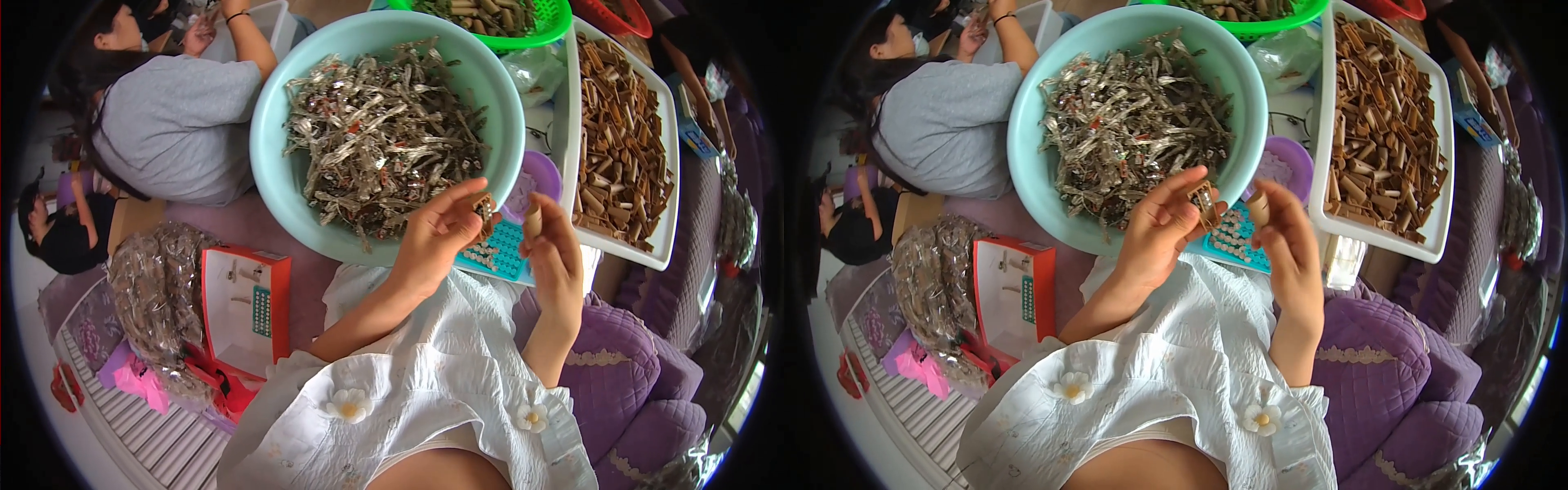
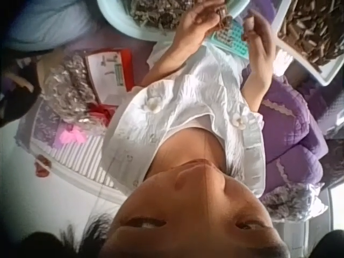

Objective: The person assembles small plastic components by fitting rubber seals onto plastic tubes by hand.

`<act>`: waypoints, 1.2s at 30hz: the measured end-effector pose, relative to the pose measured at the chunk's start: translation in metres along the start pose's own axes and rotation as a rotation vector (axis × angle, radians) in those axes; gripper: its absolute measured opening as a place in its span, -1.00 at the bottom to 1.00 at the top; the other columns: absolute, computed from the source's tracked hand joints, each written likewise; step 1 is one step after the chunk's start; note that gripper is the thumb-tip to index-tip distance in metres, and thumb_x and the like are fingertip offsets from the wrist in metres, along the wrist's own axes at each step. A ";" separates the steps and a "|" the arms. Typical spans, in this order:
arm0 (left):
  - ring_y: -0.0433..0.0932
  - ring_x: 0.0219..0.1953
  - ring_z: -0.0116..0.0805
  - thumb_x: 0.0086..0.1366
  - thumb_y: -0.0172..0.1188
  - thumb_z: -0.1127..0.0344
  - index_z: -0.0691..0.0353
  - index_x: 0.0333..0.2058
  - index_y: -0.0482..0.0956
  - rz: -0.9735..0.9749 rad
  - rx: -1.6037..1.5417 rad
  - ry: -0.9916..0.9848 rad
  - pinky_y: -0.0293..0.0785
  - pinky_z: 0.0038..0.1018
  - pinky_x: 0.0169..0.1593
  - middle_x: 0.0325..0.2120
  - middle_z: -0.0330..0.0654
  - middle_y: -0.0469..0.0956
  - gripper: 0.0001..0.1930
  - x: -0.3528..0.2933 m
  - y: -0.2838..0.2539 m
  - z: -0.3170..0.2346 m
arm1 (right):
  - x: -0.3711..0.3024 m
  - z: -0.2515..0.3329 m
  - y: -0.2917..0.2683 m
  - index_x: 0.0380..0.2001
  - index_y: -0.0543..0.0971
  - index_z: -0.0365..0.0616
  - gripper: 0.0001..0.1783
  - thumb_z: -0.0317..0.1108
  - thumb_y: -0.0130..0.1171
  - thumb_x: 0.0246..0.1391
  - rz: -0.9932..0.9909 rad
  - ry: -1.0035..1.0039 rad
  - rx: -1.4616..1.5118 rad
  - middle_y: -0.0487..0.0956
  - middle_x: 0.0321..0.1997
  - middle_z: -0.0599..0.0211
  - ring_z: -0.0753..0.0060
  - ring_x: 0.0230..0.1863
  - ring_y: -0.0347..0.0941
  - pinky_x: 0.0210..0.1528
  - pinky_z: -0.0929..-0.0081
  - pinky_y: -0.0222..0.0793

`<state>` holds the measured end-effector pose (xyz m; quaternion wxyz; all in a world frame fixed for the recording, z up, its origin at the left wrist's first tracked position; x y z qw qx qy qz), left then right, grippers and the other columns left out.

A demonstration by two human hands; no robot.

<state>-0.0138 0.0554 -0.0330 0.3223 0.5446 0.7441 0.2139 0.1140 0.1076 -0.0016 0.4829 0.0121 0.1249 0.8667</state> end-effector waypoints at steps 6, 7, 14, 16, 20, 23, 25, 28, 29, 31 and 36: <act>0.42 -0.21 -0.43 0.10 0.09 0.38 0.25 -0.07 0.28 0.033 0.064 0.029 0.39 -0.49 -0.11 -0.22 -0.20 0.39 -0.61 -0.005 -0.007 -0.001 | -0.005 -0.009 0.026 -0.04 0.23 -0.32 -0.52 -0.42 0.07 -0.06 0.074 0.018 0.183 0.36 -0.15 0.33 0.63 -0.28 0.29 -0.26 0.70 0.24; 0.41 -0.20 -0.43 0.09 0.10 0.38 0.25 -0.08 0.28 0.039 0.056 0.039 0.39 -0.49 -0.11 -0.22 -0.19 0.39 -0.61 -0.006 -0.007 -0.002 | -0.005 -0.008 0.027 -0.06 0.24 -0.32 -0.51 -0.45 0.11 -0.09 0.041 0.003 0.158 0.36 -0.16 0.32 0.61 -0.25 0.32 -0.24 0.70 0.26; 0.42 -0.21 -0.46 0.07 0.05 0.57 0.36 -0.12 0.29 0.081 0.048 0.200 0.38 -0.60 -0.18 -0.27 -0.14 0.42 -0.65 -0.008 -0.001 -0.013 | -0.011 -0.007 0.035 -0.22 0.39 -0.34 -0.71 -0.63 0.04 -0.11 -0.240 -0.134 -0.160 0.41 -0.19 0.25 0.47 -0.15 0.34 -0.09 0.59 0.23; 0.42 -0.20 -0.45 0.07 0.04 0.58 0.37 -0.12 0.28 0.103 0.029 0.192 0.39 -0.58 -0.17 -0.25 -0.13 0.41 -0.65 -0.008 0.002 -0.014 | -0.011 -0.006 0.039 -0.24 0.41 -0.31 -0.70 -0.65 0.05 -0.15 -0.282 -0.212 -0.228 0.43 -0.21 0.24 0.46 -0.15 0.34 -0.06 0.57 0.19; 0.42 -0.20 -0.44 0.09 0.02 0.58 0.38 -0.13 0.29 0.118 0.065 0.221 0.40 -0.55 -0.16 -0.23 -0.11 0.41 -0.67 -0.012 0.006 -0.015 | -0.009 -0.007 0.039 -0.24 0.44 -0.28 -0.68 -0.66 0.07 -0.17 -0.299 -0.233 -0.281 0.46 -0.25 0.28 0.48 -0.17 0.35 -0.08 0.59 0.19; 0.42 -0.21 -0.45 0.09 0.04 0.56 0.39 -0.10 0.27 0.079 0.097 0.242 0.39 -0.57 -0.16 -0.24 -0.10 0.42 -0.64 -0.013 0.007 -0.013 | -0.009 -0.009 0.035 -0.31 0.45 -0.28 -0.73 -0.62 0.12 -0.20 -0.325 -0.205 -0.333 0.48 -0.30 0.30 0.52 -0.22 0.36 -0.14 0.60 0.22; 0.39 -0.15 -0.43 0.09 0.07 0.49 0.38 -0.07 0.25 0.078 0.185 0.252 0.32 -0.56 -0.10 -0.17 -0.06 0.38 -0.61 -0.017 0.012 -0.011 | -0.010 -0.012 0.032 -0.38 0.44 -0.27 -0.76 -0.59 0.17 -0.24 -0.327 -0.186 -0.389 0.48 -0.38 0.30 0.47 -0.30 0.39 -0.24 0.59 0.26; 0.41 -0.23 -0.51 0.10 0.08 0.45 0.37 -0.07 0.28 -0.003 0.347 0.332 0.35 -0.60 -0.17 -0.22 -0.08 0.43 -0.61 -0.020 0.013 -0.011 | -0.009 -0.007 0.040 -0.43 0.43 -0.26 -0.76 -0.59 0.19 -0.29 -0.310 -0.238 -0.541 0.45 -0.46 0.29 0.41 -0.41 0.38 -0.34 0.56 0.29; 0.42 -0.23 -0.49 0.11 0.07 0.42 0.37 -0.09 0.29 0.013 0.431 0.358 0.35 -0.59 -0.17 -0.22 -0.07 0.43 -0.63 -0.020 0.014 -0.013 | -0.007 -0.004 0.043 -0.42 0.44 -0.24 -0.75 -0.60 0.16 -0.30 -0.305 -0.267 -0.543 0.41 -0.52 0.26 0.32 -0.49 0.35 -0.43 0.53 0.27; 0.44 -0.22 -0.40 0.16 0.01 0.36 0.37 -0.14 0.32 0.023 0.569 0.459 0.36 -0.56 -0.18 -0.25 -0.04 0.43 -0.69 -0.020 0.016 -0.015 | -0.007 0.001 0.048 -0.42 0.44 -0.24 -0.76 -0.60 0.14 -0.29 -0.236 -0.266 -0.684 0.41 -0.52 0.25 0.31 -0.52 0.34 -0.47 0.52 0.26; 0.44 -0.23 -0.37 0.19 -0.05 0.35 0.37 -0.19 0.32 -0.020 0.487 0.455 0.34 -0.55 -0.16 -0.27 -0.05 0.43 -0.75 -0.016 0.016 -0.015 | -0.003 -0.001 0.054 -0.39 0.46 -0.24 -0.75 -0.61 0.09 -0.28 -0.223 -0.300 -0.749 0.39 -0.57 0.23 0.30 -0.60 0.31 -0.57 0.49 0.23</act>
Point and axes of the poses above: each hand's wrist, its own x-axis towards the middle knuckle, its own y-axis out of the palm, z = x × y, the point moved 6 cm from there along x, towards the middle knuckle
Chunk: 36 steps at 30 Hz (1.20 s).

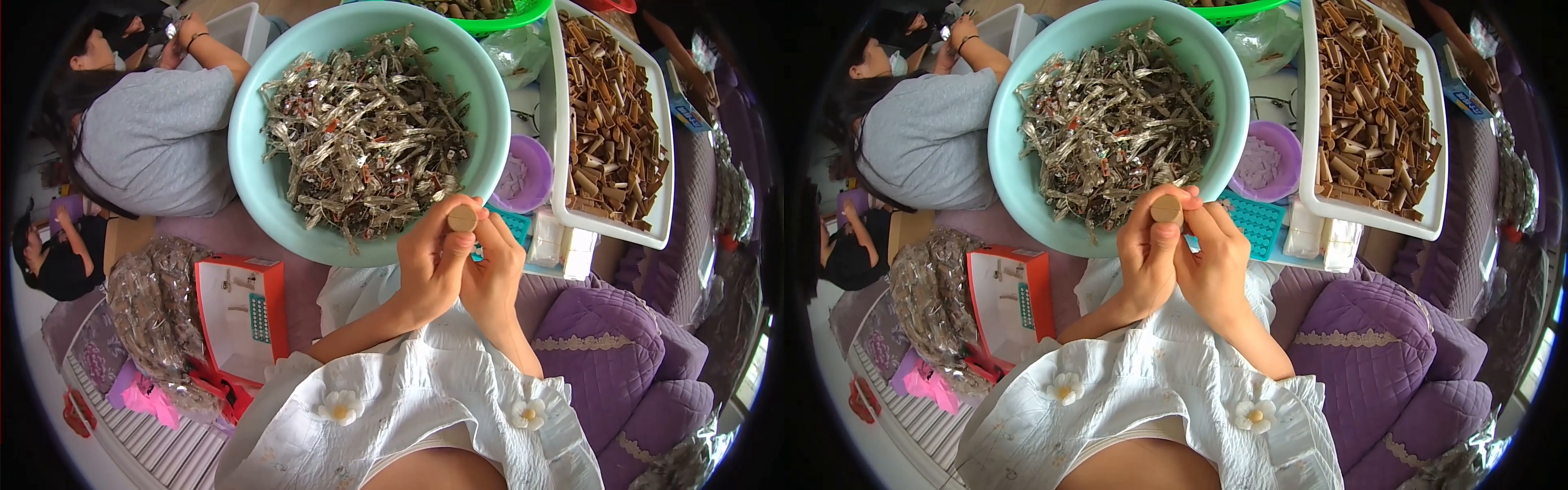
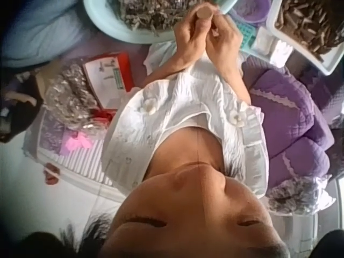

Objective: The person assembles small plastic components by fitting rubber seals onto plastic tubes by hand.

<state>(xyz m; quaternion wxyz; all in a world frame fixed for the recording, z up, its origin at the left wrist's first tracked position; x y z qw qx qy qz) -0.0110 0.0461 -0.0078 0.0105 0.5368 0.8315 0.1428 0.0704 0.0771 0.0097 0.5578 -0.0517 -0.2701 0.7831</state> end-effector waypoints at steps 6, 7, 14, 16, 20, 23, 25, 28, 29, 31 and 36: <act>0.38 -0.20 -0.38 0.24 -0.18 0.07 0.28 -0.14 0.22 -0.028 -0.213 -0.042 0.27 -0.42 -0.06 -0.33 -0.18 0.35 -0.61 0.013 -0.024 0.007 | 0.025 -0.036 -0.008 -0.40 0.51 -0.24 -0.79 -0.43 0.16 -0.21 0.198 0.159 0.246 0.48 -0.45 0.19 0.23 -0.45 0.42 -0.37 0.52 0.32; 0.39 -0.21 -0.35 0.23 -0.19 0.03 0.26 -0.15 0.20 -0.067 -0.332 -0.105 0.29 -0.37 -0.06 -0.35 -0.20 0.32 -0.60 0.016 -0.033 0.006 | 0.033 -0.050 -0.022 -0.41 0.50 -0.26 -0.81 -0.44 0.14 -0.20 0.136 0.236 0.118 0.48 -0.46 0.15 0.19 -0.45 0.43 -0.37 0.48 0.33; 0.03 -0.76 -0.58 0.22 -0.34 -0.12 0.17 -0.44 0.25 -0.011 -0.805 -0.357 0.04 -0.67 -0.71 -0.73 -0.35 0.13 -0.56 0.021 -0.052 0.009 | 0.056 -0.115 -0.006 -0.55 0.50 -0.33 -0.86 -0.54 -0.05 -0.21 0.308 0.154 -0.708 0.48 -0.46 -0.07 0.05 -0.40 0.44 -0.37 0.28 0.36; -0.05 -0.80 -0.59 0.22 -0.38 -0.14 0.17 -0.54 0.24 0.118 -0.867 -0.343 -0.13 -0.67 -0.77 -0.81 -0.36 0.06 -0.52 0.018 -0.044 0.004 | 0.062 -0.139 0.008 -0.57 0.51 -0.31 -0.86 -0.55 -0.05 -0.24 0.359 0.224 -0.770 0.48 -0.48 -0.07 0.04 -0.41 0.45 -0.37 0.29 0.37; -0.06 -0.84 -0.59 0.15 -0.44 -0.27 0.16 -0.64 0.22 -0.001 -0.837 -0.479 -0.14 -0.65 -0.80 -0.86 -0.37 0.06 -0.42 0.012 -0.043 0.016 | 0.070 -0.163 0.015 -0.63 0.51 -0.28 -0.87 -0.56 -0.04 -0.32 0.381 0.334 -0.856 0.50 -0.51 -0.02 0.03 -0.44 0.45 -0.38 0.29 0.39; -0.06 -0.84 -0.60 0.16 -0.45 -0.26 0.16 -0.64 0.22 -0.027 -0.799 -0.477 -0.12 -0.66 -0.79 -0.86 -0.37 0.07 -0.42 0.012 -0.045 0.014 | 0.071 -0.155 0.013 -0.64 0.50 -0.29 -0.89 -0.56 -0.04 -0.30 0.413 0.305 -0.872 0.50 -0.52 -0.02 0.03 -0.43 0.45 -0.37 0.30 0.39; -0.05 -0.83 -0.60 0.17 -0.44 -0.24 0.15 -0.64 0.22 -0.025 -0.786 -0.477 -0.11 -0.66 -0.78 -0.85 -0.38 0.07 -0.43 0.014 -0.046 0.015 | 0.068 -0.154 0.008 -0.60 0.49 -0.29 -0.85 -0.49 -0.08 -0.22 0.369 0.216 -0.834 0.49 -0.54 -0.02 0.00 -0.42 0.44 -0.35 0.24 0.36; -0.07 -0.83 -0.60 0.23 -0.40 -0.13 0.15 -0.64 0.20 -0.050 -0.742 -0.459 -0.13 -0.67 -0.80 -0.86 -0.37 0.03 -0.50 0.016 -0.046 0.013 | 0.067 -0.145 0.006 -0.59 0.48 -0.29 -0.86 -0.50 -0.07 -0.23 0.247 0.077 -0.801 0.49 -0.56 -0.01 0.00 -0.42 0.44 -0.35 0.24 0.36; -0.07 -0.83 -0.60 0.23 -0.40 -0.13 0.15 -0.64 0.20 -0.045 -0.741 -0.459 -0.13 -0.67 -0.80 -0.86 -0.37 0.03 -0.50 0.016 -0.044 0.013 | 0.067 -0.140 0.002 -0.63 0.48 -0.28 -0.91 -0.57 -0.01 -0.30 0.165 0.029 -0.809 0.49 -0.56 0.00 0.04 -0.41 0.45 -0.37 0.30 0.38; -0.06 -0.83 -0.60 0.22 -0.39 -0.13 0.16 -0.65 0.20 -0.050 -0.768 -0.493 -0.12 -0.66 -0.79 -0.86 -0.37 0.03 -0.50 0.016 -0.040 0.016 | 0.065 -0.161 0.010 -0.62 0.48 -0.28 -0.91 -0.58 -0.02 -0.32 0.220 0.108 -0.839 0.49 -0.54 -0.01 0.04 -0.42 0.45 -0.38 0.29 0.38; -0.04 -0.83 -0.61 0.20 -0.45 -0.21 0.15 -0.64 0.23 -0.031 -0.721 -0.521 -0.11 -0.66 -0.76 -0.88 -0.38 0.04 -0.45 0.011 -0.041 0.021 | 0.068 -0.160 0.015 -0.58 0.47 -0.27 -0.88 -0.57 -0.02 -0.33 0.474 0.295 -0.858 0.48 -0.45 -0.06 0.02 -0.43 0.45 -0.42 0.26 0.38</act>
Point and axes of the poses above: each hand's wrist, its own x-axis towards the middle knuckle, its own y-axis out of the palm, z = x × y, the point moved 6 cm from there along x, towards the middle knuckle
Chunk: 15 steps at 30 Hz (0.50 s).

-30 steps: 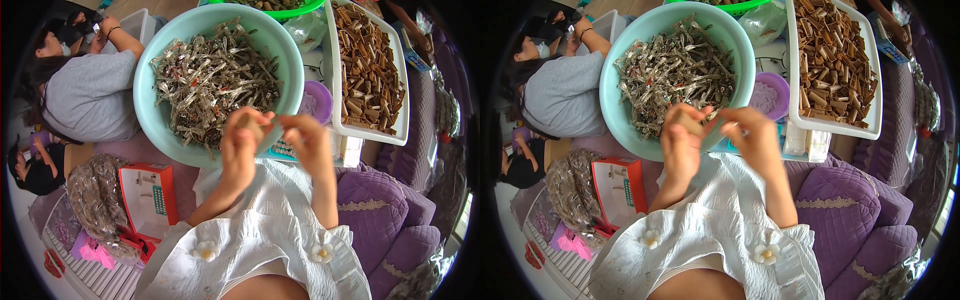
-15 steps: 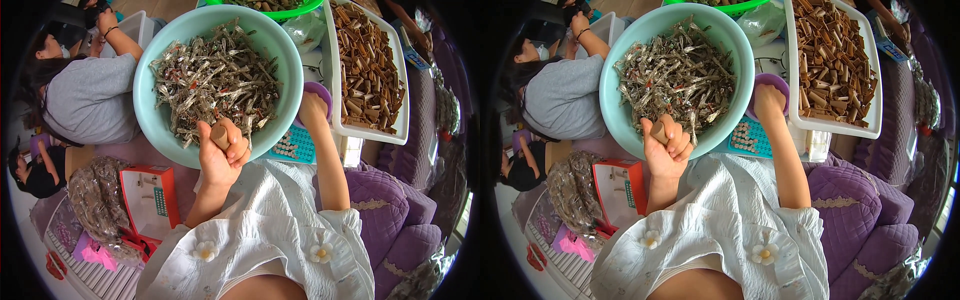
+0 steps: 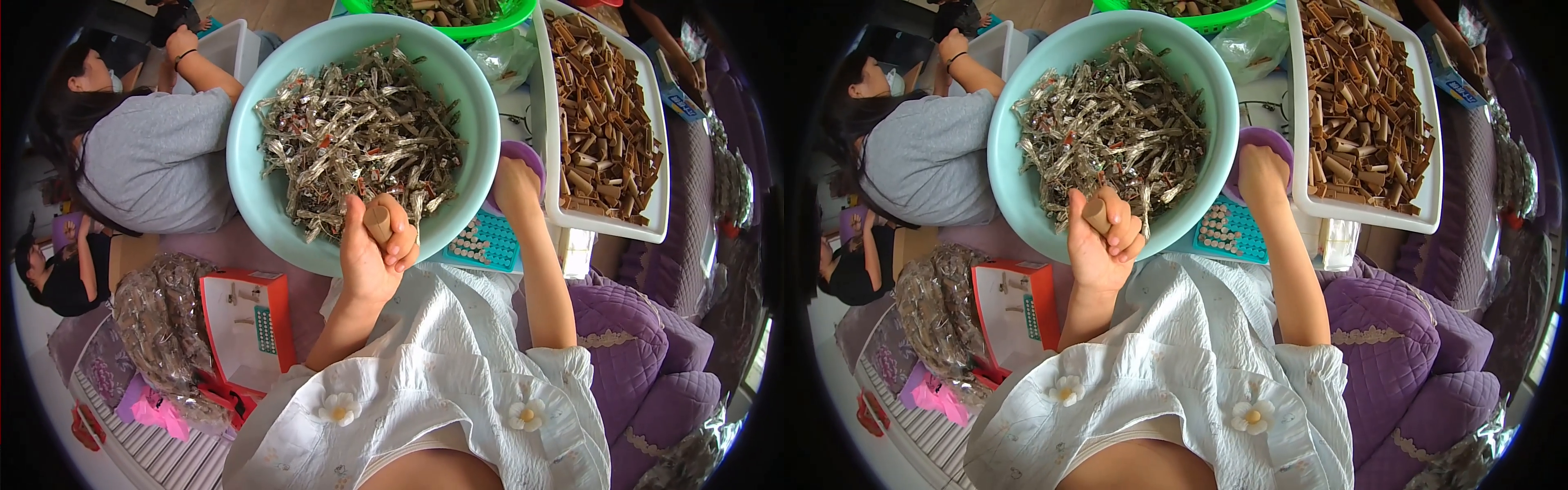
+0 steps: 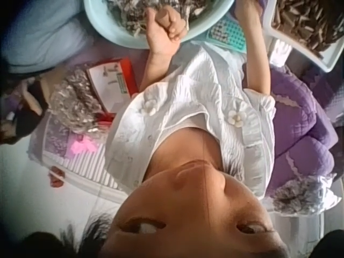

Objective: The person assembles small plastic components by fitting rubber seals onto plastic tubes by hand.

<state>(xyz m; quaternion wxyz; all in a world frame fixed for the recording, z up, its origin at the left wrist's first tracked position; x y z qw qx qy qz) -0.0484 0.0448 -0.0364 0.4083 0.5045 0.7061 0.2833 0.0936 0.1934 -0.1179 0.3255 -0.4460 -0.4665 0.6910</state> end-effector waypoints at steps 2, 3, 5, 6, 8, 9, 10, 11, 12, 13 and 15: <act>-0.05 -0.83 -0.61 0.20 -0.44 -0.20 0.15 -0.63 0.23 -0.016 -0.001 -0.007 -0.11 -0.66 -0.76 -0.88 -0.38 0.04 -0.45 0.000 -0.002 0.001 | -0.007 0.002 -0.011 -0.57 0.47 -0.26 -0.88 -0.57 -0.02 -0.31 -0.154 -0.087 0.026 0.48 -0.44 -0.05 0.01 -0.44 0.44 -0.44 0.25 0.38; -0.06 -0.83 -0.61 0.20 -0.43 -0.20 0.15 -0.63 0.23 -0.017 -0.013 -0.010 -0.11 -0.66 -0.76 -0.87 -0.38 0.04 -0.46 0.001 -0.003 0.001 | -0.012 0.004 -0.019 -0.55 0.45 -0.29 -0.87 -0.58 -0.04 -0.30 -0.293 -0.110 0.035 0.47 -0.51 0.00 0.00 -0.46 0.43 -0.43 0.24 0.36; -0.06 -0.82 -0.60 0.21 -0.41 -0.17 0.15 -0.64 0.22 -0.015 -0.004 -0.002 -0.11 -0.66 -0.76 -0.86 -0.39 0.03 -0.48 0.001 -0.002 0.000 | -0.016 0.007 -0.024 -0.51 0.44 -0.30 -0.85 -0.59 -0.04 -0.30 -0.393 -0.172 0.045 0.46 -0.54 0.01 0.00 -0.46 0.43 -0.43 0.23 0.36; -0.06 -0.81 -0.60 0.22 -0.40 -0.14 0.15 -0.64 0.21 -0.012 0.005 0.001 -0.12 -0.66 -0.77 -0.86 -0.39 0.03 -0.50 0.001 -0.002 -0.001 | -0.020 0.010 -0.029 -0.48 0.42 -0.31 -0.82 -0.60 -0.05 -0.29 -0.492 -0.228 0.056 0.45 -0.57 0.03 0.00 -0.46 0.42 -0.42 0.22 0.35; -0.06 -0.81 -0.60 0.22 -0.40 -0.14 0.15 -0.64 0.21 -0.006 -0.002 0.003 -0.12 -0.66 -0.77 -0.85 -0.39 0.03 -0.50 0.002 -0.002 -0.001 | -0.021 0.010 -0.028 -0.44 0.40 -0.31 -0.79 -0.59 -0.04 -0.30 -0.451 -0.207 0.062 0.46 -0.54 0.01 0.00 -0.44 0.43 -0.40 0.23 0.35; -0.06 -0.81 -0.60 0.22 -0.40 -0.14 0.15 -0.64 0.21 -0.006 0.006 0.000 -0.12 -0.66 -0.77 -0.85 -0.39 0.04 -0.50 0.002 -0.001 0.000 | -0.019 0.008 -0.026 -0.40 0.38 -0.32 -0.76 -0.58 -0.03 -0.30 -0.408 -0.180 0.068 0.47 -0.51 0.00 0.01 -0.42 0.43 -0.38 0.23 0.36; -0.06 -0.81 -0.60 0.22 -0.40 -0.14 0.15 -0.64 0.21 -0.007 0.014 -0.003 -0.12 -0.66 -0.77 -0.85 -0.39 0.04 -0.50 0.003 -0.001 0.000 | -0.016 0.006 -0.020 -0.40 0.38 -0.32 -0.76 -0.58 -0.03 -0.30 -0.410 -0.186 0.068 0.47 -0.51 0.00 0.01 -0.42 0.43 -0.38 0.23 0.36; -0.05 -0.81 -0.60 0.22 -0.40 -0.14 0.15 -0.63 0.21 0.008 0.001 -0.012 -0.11 -0.66 -0.77 -0.84 -0.38 0.05 -0.50 0.003 0.000 0.002 | -0.008 0.001 -0.006 -0.39 0.40 -0.31 -0.78 -0.49 -0.08 -0.21 -0.264 -0.113 0.047 0.47 -0.47 -0.05 -0.01 -0.40 0.42 -0.35 0.21 0.35; -0.05 -0.81 -0.60 0.22 -0.40 -0.14 0.15 -0.63 0.21 0.011 0.002 -0.008 -0.11 -0.66 -0.77 -0.84 -0.38 0.05 -0.50 0.003 0.001 0.003 | -0.003 -0.005 0.008 -0.38 0.42 -0.30 -0.76 -0.40 -0.13 -0.12 -0.117 -0.039 0.026 0.47 -0.44 -0.09 -0.03 -0.38 0.41 -0.32 0.20 0.34; -0.04 -0.82 -0.60 0.22 -0.40 -0.15 0.15 -0.63 0.22 0.006 0.014 -0.025 -0.11 -0.66 -0.77 -0.84 -0.38 0.06 -0.49 0.002 0.002 0.005 | -0.001 -0.008 0.009 -0.43 0.46 -0.27 -0.77 -0.37 -0.13 -0.11 -0.123 -0.036 -0.003 0.48 -0.45 -0.09 -0.01 -0.40 0.43 -0.33 0.20 0.34; -0.03 -0.83 -0.60 0.21 -0.39 -0.16 0.15 -0.64 0.22 0.002 0.018 -0.039 -0.09 -0.67 -0.77 -0.84 -0.38 0.08 -0.49 0.002 -0.003 0.007 | -0.002 0.004 -0.006 -0.51 0.47 -0.27 -0.83 -0.43 -0.07 -0.20 -0.085 -0.057 0.004 0.48 -0.48 -0.08 0.01 -0.40 0.44 -0.35 0.24 0.36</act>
Point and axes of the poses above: each hand's wrist, its own x-axis towards the middle knuckle, its own y-axis out of the palm, z = x × y, the point moved 6 cm from there along x, towards the middle knuckle
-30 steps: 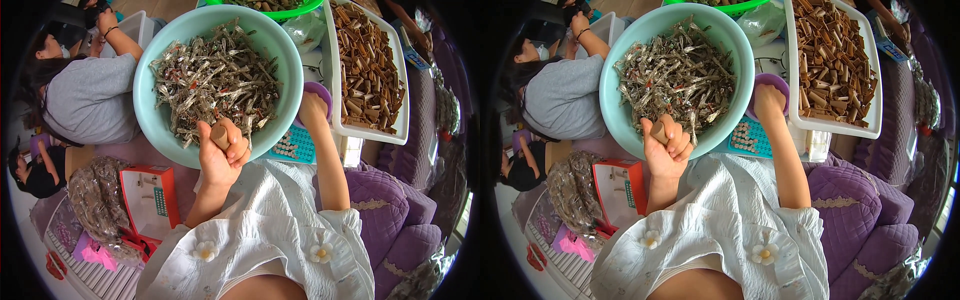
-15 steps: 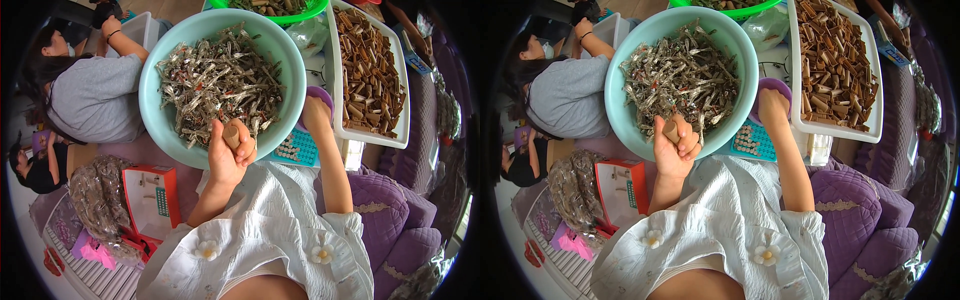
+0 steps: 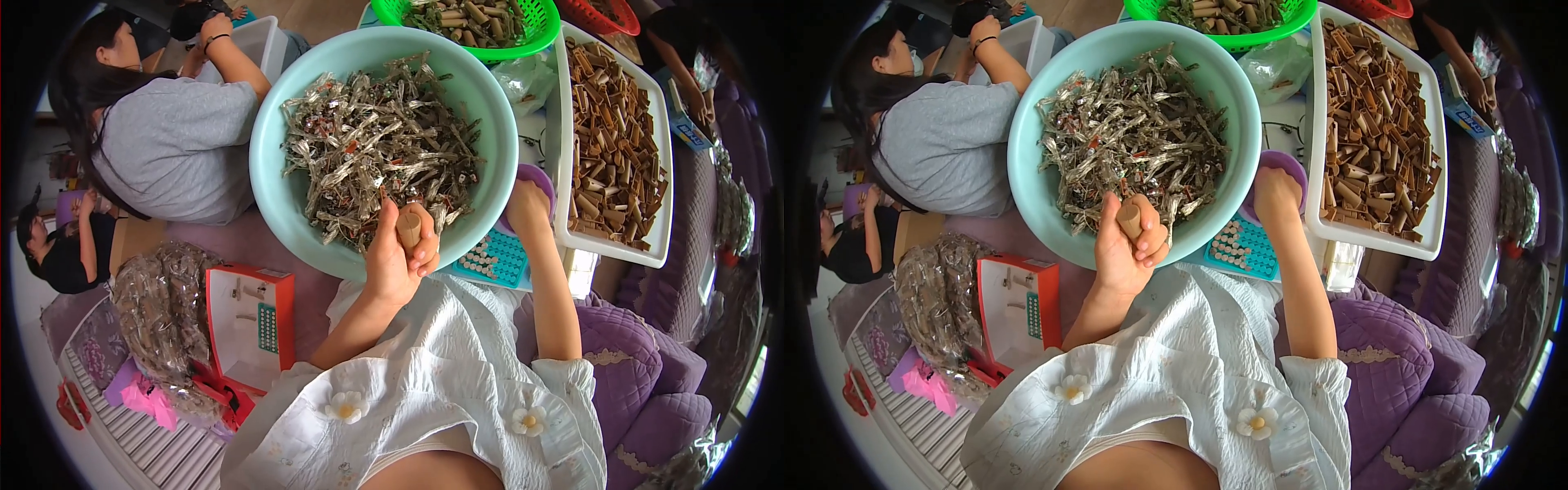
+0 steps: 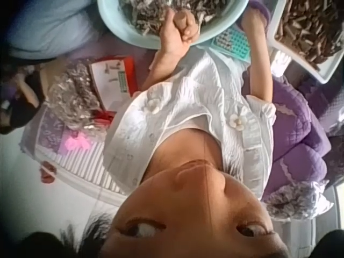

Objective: The person assembles small plastic components by fitting rubber seals onto plastic tubes by hand.

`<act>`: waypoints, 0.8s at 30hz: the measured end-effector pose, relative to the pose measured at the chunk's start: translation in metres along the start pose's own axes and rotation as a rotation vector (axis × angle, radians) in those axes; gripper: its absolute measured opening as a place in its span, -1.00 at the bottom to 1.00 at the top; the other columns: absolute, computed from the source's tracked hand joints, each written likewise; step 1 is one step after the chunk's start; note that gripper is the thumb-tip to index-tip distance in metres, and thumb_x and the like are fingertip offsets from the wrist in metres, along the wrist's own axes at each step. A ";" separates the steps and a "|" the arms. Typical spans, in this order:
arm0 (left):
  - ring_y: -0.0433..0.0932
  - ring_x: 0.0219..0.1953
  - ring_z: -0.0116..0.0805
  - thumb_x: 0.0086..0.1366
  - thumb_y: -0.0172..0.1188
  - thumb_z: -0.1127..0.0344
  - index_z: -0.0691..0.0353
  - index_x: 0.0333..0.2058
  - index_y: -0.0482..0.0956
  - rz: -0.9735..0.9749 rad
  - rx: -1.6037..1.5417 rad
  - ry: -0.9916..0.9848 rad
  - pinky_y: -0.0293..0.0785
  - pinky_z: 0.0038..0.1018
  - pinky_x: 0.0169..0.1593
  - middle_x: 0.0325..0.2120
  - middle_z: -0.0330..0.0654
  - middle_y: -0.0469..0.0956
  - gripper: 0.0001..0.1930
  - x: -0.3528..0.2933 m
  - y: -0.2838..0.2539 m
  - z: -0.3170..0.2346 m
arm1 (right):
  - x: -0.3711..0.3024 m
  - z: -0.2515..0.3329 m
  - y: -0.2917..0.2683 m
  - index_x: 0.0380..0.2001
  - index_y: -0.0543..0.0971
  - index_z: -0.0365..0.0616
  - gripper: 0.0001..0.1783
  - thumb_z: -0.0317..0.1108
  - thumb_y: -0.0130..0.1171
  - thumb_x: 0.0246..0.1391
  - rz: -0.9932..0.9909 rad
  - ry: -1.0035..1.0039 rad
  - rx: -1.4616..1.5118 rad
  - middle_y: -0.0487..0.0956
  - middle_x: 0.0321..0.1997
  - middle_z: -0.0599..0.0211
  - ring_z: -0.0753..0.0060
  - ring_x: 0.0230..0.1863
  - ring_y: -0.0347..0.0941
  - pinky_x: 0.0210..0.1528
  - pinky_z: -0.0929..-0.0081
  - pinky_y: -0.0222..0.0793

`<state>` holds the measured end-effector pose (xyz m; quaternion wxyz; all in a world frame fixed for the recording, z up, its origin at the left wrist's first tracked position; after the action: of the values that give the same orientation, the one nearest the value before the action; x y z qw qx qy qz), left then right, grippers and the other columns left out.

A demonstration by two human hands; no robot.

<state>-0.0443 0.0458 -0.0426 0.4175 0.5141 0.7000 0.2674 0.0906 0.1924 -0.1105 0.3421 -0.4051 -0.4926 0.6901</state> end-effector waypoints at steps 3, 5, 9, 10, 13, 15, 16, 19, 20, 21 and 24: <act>-0.03 -0.83 -0.63 0.19 -0.42 -0.21 0.14 -0.63 0.23 -0.032 0.037 -0.015 -0.07 -0.67 -0.74 -0.86 -0.39 0.07 -0.46 -0.002 -0.003 0.000 | -0.006 0.003 -0.011 -0.69 0.50 -0.23 -0.88 -0.51 -0.04 -0.26 -0.063 -0.013 0.006 0.49 -0.58 -0.01 0.01 -0.45 0.44 -0.39 0.28 0.36; -0.03 -0.82 -0.63 0.19 -0.42 -0.21 0.14 -0.63 0.23 -0.023 0.022 -0.014 -0.07 -0.67 -0.74 -0.86 -0.39 0.07 -0.46 -0.001 -0.006 0.000 | -0.013 0.006 -0.025 -0.65 0.50 -0.25 -0.88 -0.54 -0.06 -0.25 -0.130 -0.068 0.058 0.47 -0.60 -0.01 0.01 -0.49 0.42 -0.42 0.26 0.34; -0.02 -0.81 -0.61 0.22 -0.39 -0.14 0.16 -0.64 0.22 -0.017 -0.014 0.001 -0.08 -0.68 -0.77 -0.85 -0.38 0.07 -0.50 -0.001 -0.003 -0.003 | -0.028 0.014 -0.049 -0.63 0.49 -0.28 -0.89 -0.53 -0.04 -0.23 -0.332 -0.206 0.089 0.45 -0.60 0.00 0.03 -0.52 0.40 -0.42 0.26 0.32; -0.02 -0.81 -0.61 0.22 -0.39 -0.14 0.16 -0.64 0.22 -0.016 -0.015 -0.005 -0.08 -0.68 -0.77 -0.85 -0.38 0.07 -0.50 -0.001 -0.003 -0.003 | -0.030 0.015 -0.057 -0.60 0.49 -0.28 -0.91 -0.53 -0.01 -0.25 -0.332 -0.195 0.172 0.46 -0.58 0.02 0.05 -0.52 0.41 -0.44 0.30 0.31; -0.02 -0.81 -0.61 0.23 -0.39 -0.12 0.16 -0.63 0.22 -0.006 -0.033 0.002 -0.09 -0.68 -0.76 -0.84 -0.38 0.07 -0.51 0.000 -0.003 -0.003 | -0.037 0.011 -0.077 -0.56 0.49 -0.27 -0.90 -0.50 0.03 -0.25 -0.297 -0.139 0.339 0.47 -0.57 0.06 0.10 -0.53 0.41 -0.44 0.34 0.30; -0.01 -0.81 -0.61 0.23 -0.39 -0.11 0.16 -0.63 0.22 -0.036 -0.028 0.011 -0.09 -0.68 -0.76 -0.83 -0.38 0.07 -0.51 -0.001 -0.004 -0.004 | -0.040 0.008 -0.089 -0.56 0.49 -0.28 -0.89 -0.48 0.04 -0.24 -0.262 -0.095 0.428 0.47 -0.59 0.09 0.12 -0.55 0.41 -0.43 0.34 0.31; -0.01 -0.80 -0.61 0.24 -0.39 -0.10 0.16 -0.63 0.22 -0.017 -0.044 0.009 -0.10 -0.68 -0.76 -0.83 -0.38 0.07 -0.52 0.000 -0.004 -0.004 | -0.041 0.005 -0.093 -0.56 0.49 -0.27 -0.89 -0.46 0.06 -0.24 -0.237 -0.056 0.480 0.47 -0.59 0.11 0.17 -0.56 0.41 -0.44 0.39 0.31; -0.01 -0.80 -0.62 0.22 -0.43 -0.16 0.15 -0.61 0.24 -0.028 -0.008 -0.023 -0.06 -0.67 -0.71 -0.83 -0.38 0.07 -0.48 0.000 -0.003 -0.001 | -0.041 -0.007 -0.097 -0.54 0.50 -0.27 -0.87 -0.44 0.07 -0.23 -0.186 0.009 0.526 0.48 -0.61 0.13 0.29 -0.58 0.43 -0.47 0.51 0.31; -0.01 -0.80 -0.62 0.22 -0.43 -0.16 0.15 -0.61 0.24 -0.027 -0.008 -0.026 -0.06 -0.67 -0.71 -0.83 -0.38 0.07 -0.48 0.001 -0.004 0.000 | -0.041 -0.009 -0.096 -0.51 0.51 -0.27 -0.87 -0.46 0.07 -0.22 -0.167 0.016 0.535 0.48 -0.64 0.20 0.43 -0.59 0.41 -0.48 0.57 0.29; -0.01 -0.80 -0.62 0.22 -0.43 -0.16 0.15 -0.61 0.25 -0.013 -0.013 -0.032 -0.06 -0.67 -0.71 -0.83 -0.38 0.08 -0.48 0.001 -0.004 0.001 | -0.041 -0.010 -0.094 -0.48 0.52 -0.27 -0.86 -0.49 0.06 -0.21 -0.149 0.021 0.544 0.47 -0.66 0.27 0.58 -0.60 0.38 -0.50 0.63 0.27; 0.00 -0.80 -0.62 0.22 -0.43 -0.16 0.16 -0.61 0.25 -0.006 -0.015 -0.041 -0.05 -0.68 -0.71 -0.83 -0.38 0.08 -0.48 0.001 -0.002 0.002 | -0.043 -0.017 -0.093 -0.45 0.52 -0.28 -0.84 -0.51 0.03 -0.18 -0.126 0.027 0.658 0.48 -0.66 0.28 0.60 -0.59 0.38 -0.49 0.66 0.27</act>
<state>-0.0439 0.0460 -0.0459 0.4365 0.5142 0.6907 0.2609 0.1315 0.1877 -0.0152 0.5031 -0.2509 -0.2630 0.7840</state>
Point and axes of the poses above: each hand's wrist, its own x-axis towards the middle knuckle, its own y-axis out of the palm, z = x × y, the point moved 6 cm from there along x, towards the middle knuckle
